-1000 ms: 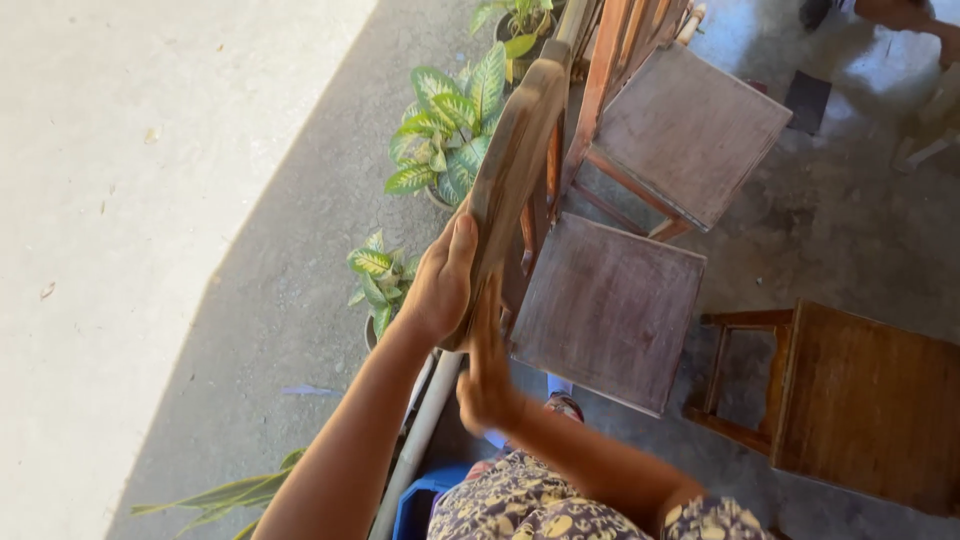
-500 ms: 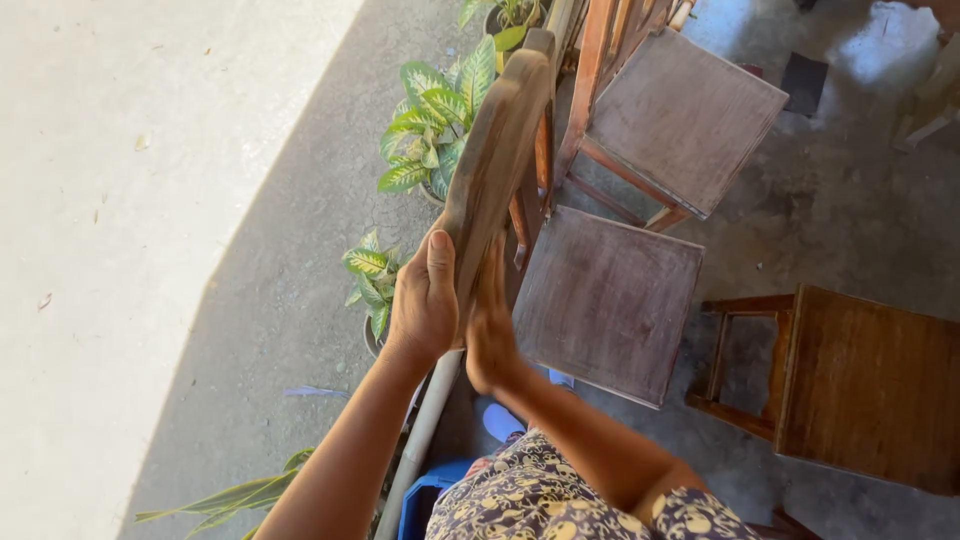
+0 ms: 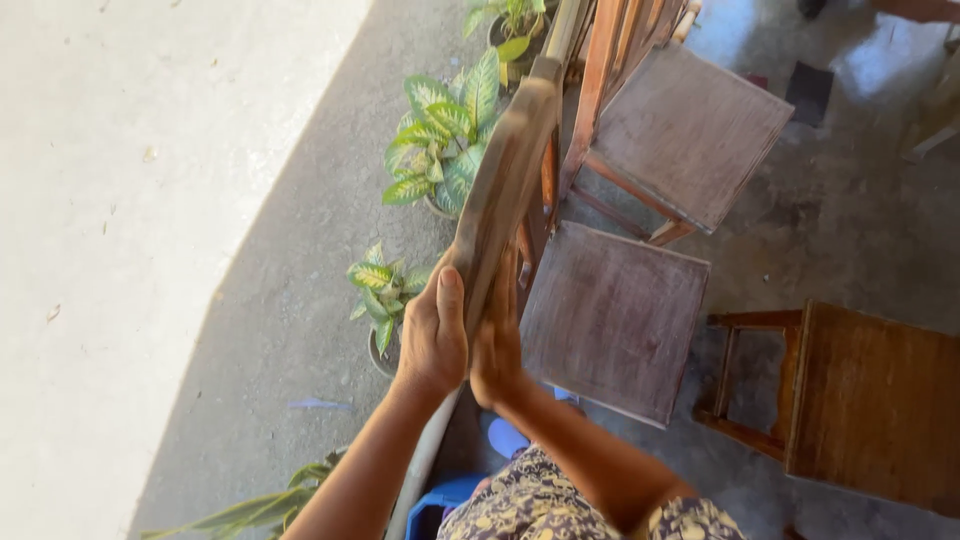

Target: Sanding a wooden chair using sandpaper to smooth the surface.

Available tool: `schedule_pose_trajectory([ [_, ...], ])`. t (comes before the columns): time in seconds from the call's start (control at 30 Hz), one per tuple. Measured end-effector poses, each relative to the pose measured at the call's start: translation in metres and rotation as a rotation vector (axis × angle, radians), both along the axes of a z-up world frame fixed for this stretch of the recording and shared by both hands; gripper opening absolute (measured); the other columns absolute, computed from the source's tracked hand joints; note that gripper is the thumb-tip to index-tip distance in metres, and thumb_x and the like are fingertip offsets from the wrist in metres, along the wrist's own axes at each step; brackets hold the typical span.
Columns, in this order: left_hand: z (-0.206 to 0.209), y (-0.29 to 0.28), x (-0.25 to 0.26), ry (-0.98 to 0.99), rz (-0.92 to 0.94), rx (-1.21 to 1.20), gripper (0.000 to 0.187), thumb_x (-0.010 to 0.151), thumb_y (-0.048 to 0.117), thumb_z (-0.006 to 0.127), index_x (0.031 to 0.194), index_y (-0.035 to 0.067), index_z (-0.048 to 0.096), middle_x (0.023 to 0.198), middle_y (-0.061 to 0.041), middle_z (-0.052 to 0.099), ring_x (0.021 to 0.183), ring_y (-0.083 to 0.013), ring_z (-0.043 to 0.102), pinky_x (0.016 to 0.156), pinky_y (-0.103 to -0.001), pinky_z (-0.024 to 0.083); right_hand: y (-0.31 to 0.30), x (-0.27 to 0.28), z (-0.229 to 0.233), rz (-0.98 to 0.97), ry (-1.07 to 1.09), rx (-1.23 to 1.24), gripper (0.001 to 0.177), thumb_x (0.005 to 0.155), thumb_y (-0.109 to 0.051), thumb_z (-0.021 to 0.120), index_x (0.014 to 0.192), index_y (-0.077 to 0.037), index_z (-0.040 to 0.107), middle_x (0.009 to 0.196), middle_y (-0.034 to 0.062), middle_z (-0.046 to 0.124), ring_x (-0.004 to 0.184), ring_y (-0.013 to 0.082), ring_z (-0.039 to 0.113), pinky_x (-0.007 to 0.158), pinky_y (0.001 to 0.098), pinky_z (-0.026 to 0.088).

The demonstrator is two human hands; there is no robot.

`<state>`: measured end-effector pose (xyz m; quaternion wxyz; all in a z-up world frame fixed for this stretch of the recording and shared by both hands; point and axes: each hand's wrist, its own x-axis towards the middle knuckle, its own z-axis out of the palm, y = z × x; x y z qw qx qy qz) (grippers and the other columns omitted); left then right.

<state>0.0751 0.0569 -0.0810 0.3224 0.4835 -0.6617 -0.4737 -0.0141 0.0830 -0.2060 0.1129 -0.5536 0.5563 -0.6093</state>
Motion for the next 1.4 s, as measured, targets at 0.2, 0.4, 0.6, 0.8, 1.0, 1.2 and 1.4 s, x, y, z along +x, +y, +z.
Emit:
schedule_pose_trajectory([
  [0.2,-0.003,0.003,0.004,-0.025,0.029,0.078,0.061,0.109,0.046,0.024,0.154,0.018,0.054,0.13,-0.018,0.073,0.123,-0.0399,0.066,0.099,-0.055,0.054,-0.067,-0.055,-0.043,0.034,-0.137,0.048,0.077,0.115,-0.05,0.018,0.166,0.007,0.011,0.173,0.0299,0.005,0.16,0.0456,0.006,0.131,0.0556,0.007],
  [0.4,0.002,-0.005,0.001,0.005,0.004,0.064,0.064,0.108,0.046,0.023,0.153,0.013,0.055,0.129,-0.024,0.073,0.121,-0.0456,0.066,0.097,-0.056,0.054,-0.042,-0.038,-0.032,0.071,-0.135,0.111,0.076,0.112,-0.047,0.015,0.165,0.008,0.005,0.173,0.0305,-0.004,0.161,0.0448,-0.002,0.131,0.0515,0.001],
  [0.6,0.003,0.004,0.003,0.016,-0.006,0.09,0.063,0.109,0.045,0.023,0.154,0.013,0.054,0.129,-0.023,0.073,0.12,-0.0441,0.068,0.098,-0.056,0.054,-0.118,-0.105,-0.057,-0.092,-0.283,0.113,0.064,0.12,-0.038,0.022,0.165,0.008,0.019,0.171,0.0324,0.009,0.161,0.0421,0.007,0.135,0.0491,0.001],
  [0.8,0.003,-0.004,0.004,-0.003,-0.04,0.085,0.07,0.104,0.051,0.02,0.15,0.008,0.051,0.144,-0.02,0.066,0.13,-0.0369,0.066,0.104,-0.042,0.05,0.022,0.016,0.022,0.224,-0.026,0.028,0.057,0.115,-0.018,0.018,0.165,0.006,0.005,0.174,0.0297,0.005,0.165,0.0482,0.009,0.138,0.0579,0.013],
  [1.0,0.003,0.002,0.004,0.152,-0.047,0.129,0.062,0.11,0.047,0.025,0.154,0.013,0.053,0.141,-0.023,0.066,0.134,-0.0444,0.056,0.108,-0.058,0.047,-0.078,-0.055,0.01,0.021,0.115,-0.256,0.073,0.116,-0.044,0.006,0.165,0.007,0.023,0.174,0.0249,0.015,0.163,0.0431,0.013,0.136,0.0557,0.013],
  [1.2,0.006,-0.003,-0.002,0.448,-0.097,0.249,0.061,0.113,0.048,0.025,0.15,0.014,0.059,0.145,-0.013,0.064,0.139,-0.0295,0.051,0.117,-0.051,0.043,0.027,0.021,-0.03,0.201,0.197,-0.186,0.095,0.105,-0.067,0.018,0.162,0.009,0.011,0.167,0.042,0.001,0.155,0.0602,0.002,0.125,0.0679,0.01],
  [1.4,-0.008,0.001,-0.004,0.613,-0.122,0.284,0.057,0.115,0.049,0.031,0.148,0.013,0.061,0.144,-0.011,0.063,0.139,-0.0256,0.049,0.121,-0.052,0.04,-0.023,-0.024,0.023,0.119,0.169,-0.218,0.079,0.113,-0.053,0.008,0.169,0.002,0.017,0.176,0.0229,0.003,0.164,0.0418,0.002,0.135,0.0566,0.007],
])
